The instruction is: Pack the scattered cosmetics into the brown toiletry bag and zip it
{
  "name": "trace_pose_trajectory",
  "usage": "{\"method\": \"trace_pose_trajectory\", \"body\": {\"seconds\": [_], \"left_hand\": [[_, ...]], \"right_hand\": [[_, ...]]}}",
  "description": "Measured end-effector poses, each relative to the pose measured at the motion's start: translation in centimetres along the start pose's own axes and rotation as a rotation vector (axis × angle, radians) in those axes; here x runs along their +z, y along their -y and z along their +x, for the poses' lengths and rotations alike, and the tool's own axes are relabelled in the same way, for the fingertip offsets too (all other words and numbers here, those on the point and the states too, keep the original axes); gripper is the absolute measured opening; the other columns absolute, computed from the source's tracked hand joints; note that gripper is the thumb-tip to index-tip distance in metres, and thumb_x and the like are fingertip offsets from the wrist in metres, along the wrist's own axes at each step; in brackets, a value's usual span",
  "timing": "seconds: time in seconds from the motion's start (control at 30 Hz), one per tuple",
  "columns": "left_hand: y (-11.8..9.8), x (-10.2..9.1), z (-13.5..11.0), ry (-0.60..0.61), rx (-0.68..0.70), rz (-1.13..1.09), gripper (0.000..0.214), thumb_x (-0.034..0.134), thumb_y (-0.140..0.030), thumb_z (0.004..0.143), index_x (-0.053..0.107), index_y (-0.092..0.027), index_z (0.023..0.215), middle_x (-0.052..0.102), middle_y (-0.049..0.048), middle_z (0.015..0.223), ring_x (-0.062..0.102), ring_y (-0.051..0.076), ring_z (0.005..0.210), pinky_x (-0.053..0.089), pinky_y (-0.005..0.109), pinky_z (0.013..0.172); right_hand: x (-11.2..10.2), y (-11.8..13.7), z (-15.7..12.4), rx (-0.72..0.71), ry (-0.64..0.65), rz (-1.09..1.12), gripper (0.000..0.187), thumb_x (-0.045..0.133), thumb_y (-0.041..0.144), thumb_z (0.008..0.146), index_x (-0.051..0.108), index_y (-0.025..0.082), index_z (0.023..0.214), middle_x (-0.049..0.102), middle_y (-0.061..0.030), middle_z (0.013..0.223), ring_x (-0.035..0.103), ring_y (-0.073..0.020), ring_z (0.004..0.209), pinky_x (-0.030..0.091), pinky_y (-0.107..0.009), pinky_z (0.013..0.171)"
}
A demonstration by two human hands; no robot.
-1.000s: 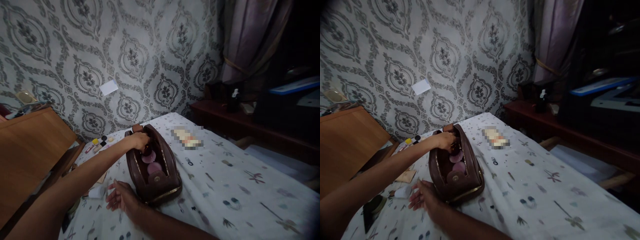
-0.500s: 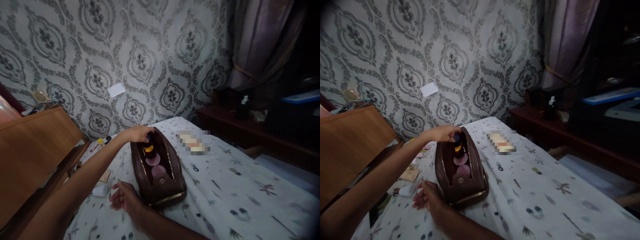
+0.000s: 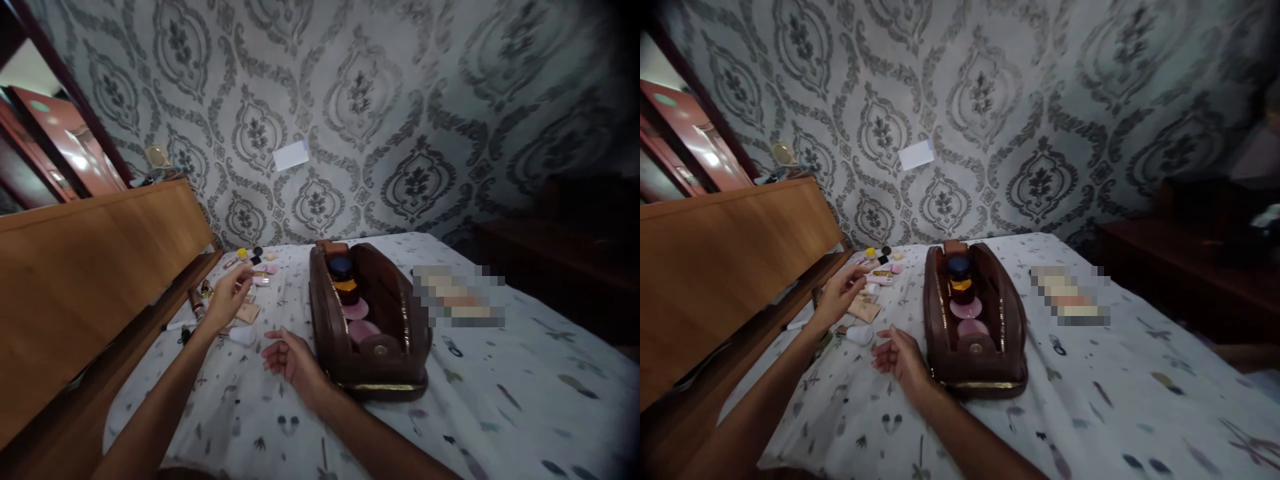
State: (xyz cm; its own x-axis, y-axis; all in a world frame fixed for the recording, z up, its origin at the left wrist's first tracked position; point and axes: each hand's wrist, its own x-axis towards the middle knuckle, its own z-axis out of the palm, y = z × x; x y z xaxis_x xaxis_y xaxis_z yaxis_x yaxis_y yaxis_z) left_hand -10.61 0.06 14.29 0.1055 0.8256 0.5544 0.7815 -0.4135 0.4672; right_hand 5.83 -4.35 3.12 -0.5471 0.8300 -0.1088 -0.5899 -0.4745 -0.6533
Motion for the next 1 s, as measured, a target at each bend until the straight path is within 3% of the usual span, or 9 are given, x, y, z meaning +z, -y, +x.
{"method": "trace_pose_trajectory", "body": {"seconds": [0.13, 0.27, 0.43, 0.57, 0.67, 0.77, 1.0], "left_hand": [[6.4, -1.4, -5.1, -0.088, -0.181, 0.030, 0.023, 0.048, -0.031, 0.086, 0.063, -0.016, 0.097, 0.068, 0.0047, 0.087, 0.063, 0.018, 0.079, 0.047, 0.027, 0.067], [9.4, -1.9, -9.7, -0.146, -0.220, 0.190, 0.022, 0.045, -0.025, 0.087, 0.063, -0.018, 0.097, 0.068, 0.0052, 0.091, 0.062, 0.019, 0.080, 0.049, 0.033, 0.074], [9.2, -1.2, -12.5, -0.119, -0.091, 0.391, 0.023, 0.044, -0.017, 0.089, 0.064, -0.018, 0.102, 0.067, 0.0087, 0.101, 0.058, 0.024, 0.100, 0.047, 0.043, 0.091], [8.5, 0.0, -13.0, -0.042, -0.001, 0.504, 0.035, 0.043, -0.010, 0.089, 0.059, -0.018, 0.118, 0.064, 0.0110, 0.119, 0.051, 0.027, 0.120, 0.040, 0.050, 0.103], [8.1, 0.5, -13.0, 0.056, -0.016, 0.569, 0.042, 0.046, -0.009, 0.087, 0.054, -0.019, 0.127, 0.060, 0.0107, 0.129, 0.044, 0.029, 0.130, 0.031, 0.056, 0.110], [7.7, 0.3, -12.9, 0.108, -0.038, 0.591, 0.039, 0.048, -0.010, 0.087, 0.055, -0.020, 0.124, 0.063, 0.0101, 0.123, 0.048, 0.029, 0.125, 0.028, 0.058, 0.110], [7.7, -0.6, -13.4, 0.088, 0.055, 0.548, 0.012, 0.050, -0.022, 0.090, 0.061, -0.019, 0.095, 0.065, 0.0086, 0.095, 0.058, 0.026, 0.094, 0.045, 0.048, 0.092]], "right_hand": [[-0.1, 0.1, 0.1, 0.022, 0.001, -0.011, 0.054, 0.075, 0.063, 0.065, 0.065, 0.016, 0.090, 0.071, -0.0028, 0.066, 0.063, -0.0139, 0.057, 0.040, -0.025, 0.058], [-0.1, 0.2, 0.0, 0.034, 0.007, -0.015, 0.054, 0.078, 0.061, 0.062, 0.067, 0.017, 0.090, 0.071, -0.0029, 0.068, 0.063, -0.0144, 0.060, 0.042, -0.026, 0.061], [-0.1, 0.2, 0.0, 0.046, 0.016, -0.018, 0.048, 0.078, 0.057, 0.066, 0.069, 0.017, 0.091, 0.072, -0.0039, 0.071, 0.062, -0.0152, 0.063, 0.043, -0.026, 0.063], [-0.1, 0.2, 0.1, 0.065, 0.008, -0.026, 0.045, 0.079, 0.055, 0.065, 0.070, 0.018, 0.089, 0.071, -0.0046, 0.071, 0.060, -0.0155, 0.063, 0.043, -0.027, 0.062], [-0.1, 0.3, 0.0, 0.071, 0.006, -0.029, 0.042, 0.076, 0.053, 0.070, 0.070, 0.018, 0.091, 0.071, -0.0053, 0.073, 0.060, -0.0158, 0.064, 0.042, -0.028, 0.064], [0.0, 0.3, -0.2, 0.062, -0.015, -0.043, 0.037, 0.071, 0.051, 0.076, 0.069, 0.018, 0.092, 0.070, -0.0057, 0.075, 0.060, -0.0169, 0.065, 0.043, -0.030, 0.065], [0.1, -0.1, -0.7, 0.005, -0.011, -0.067, 0.046, 0.074, 0.056, 0.072, 0.068, 0.016, 0.094, 0.070, -0.0051, 0.077, 0.064, -0.0159, 0.067, 0.043, -0.028, 0.064]]}}
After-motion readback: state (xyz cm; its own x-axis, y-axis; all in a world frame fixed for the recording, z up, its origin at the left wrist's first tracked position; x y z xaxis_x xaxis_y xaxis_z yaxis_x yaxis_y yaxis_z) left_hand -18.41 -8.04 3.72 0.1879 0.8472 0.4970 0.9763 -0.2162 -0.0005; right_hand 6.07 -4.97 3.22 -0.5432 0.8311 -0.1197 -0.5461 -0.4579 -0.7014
